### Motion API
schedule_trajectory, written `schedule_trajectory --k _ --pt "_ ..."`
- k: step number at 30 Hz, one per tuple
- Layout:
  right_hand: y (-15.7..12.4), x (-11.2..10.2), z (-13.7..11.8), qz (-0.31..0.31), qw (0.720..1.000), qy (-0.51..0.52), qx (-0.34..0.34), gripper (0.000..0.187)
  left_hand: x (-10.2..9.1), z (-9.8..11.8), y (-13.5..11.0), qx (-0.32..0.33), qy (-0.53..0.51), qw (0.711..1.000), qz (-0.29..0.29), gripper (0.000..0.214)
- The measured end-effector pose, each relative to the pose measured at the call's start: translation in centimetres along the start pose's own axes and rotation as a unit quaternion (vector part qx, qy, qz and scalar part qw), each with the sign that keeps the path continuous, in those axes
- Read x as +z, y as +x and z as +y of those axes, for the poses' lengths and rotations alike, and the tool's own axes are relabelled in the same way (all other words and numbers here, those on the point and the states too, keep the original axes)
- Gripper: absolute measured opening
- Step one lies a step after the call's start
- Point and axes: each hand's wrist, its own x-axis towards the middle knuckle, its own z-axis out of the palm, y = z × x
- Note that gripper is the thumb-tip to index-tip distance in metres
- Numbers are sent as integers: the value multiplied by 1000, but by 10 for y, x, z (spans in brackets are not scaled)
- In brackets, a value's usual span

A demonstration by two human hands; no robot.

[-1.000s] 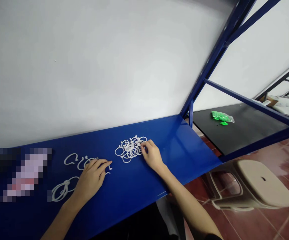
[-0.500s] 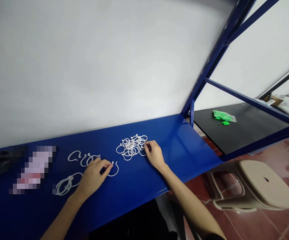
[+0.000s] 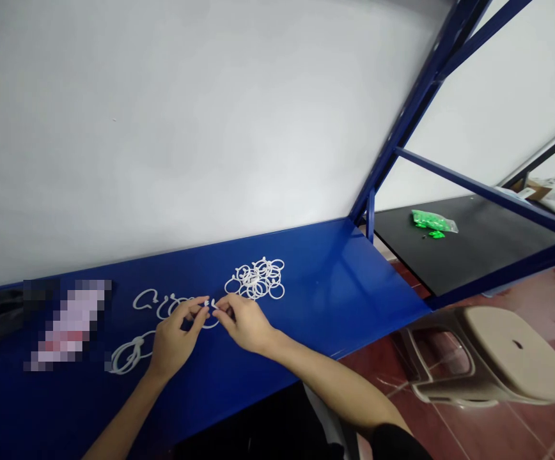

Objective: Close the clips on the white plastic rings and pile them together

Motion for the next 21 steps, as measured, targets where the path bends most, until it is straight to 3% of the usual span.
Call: schedule_trajectory --k 3,7,21 --pt "3 13 6 44 999 27 9 11 1 -3 0 -19 -30 999 -12 30" --pt "0 13 14 66 997 8 -48 14 4 -3 -1 -18 -66 997 -33 27" --pt "-12 6 14 8 986 -76 -146 22 2 2 -10 8 -87 996 -32 23"
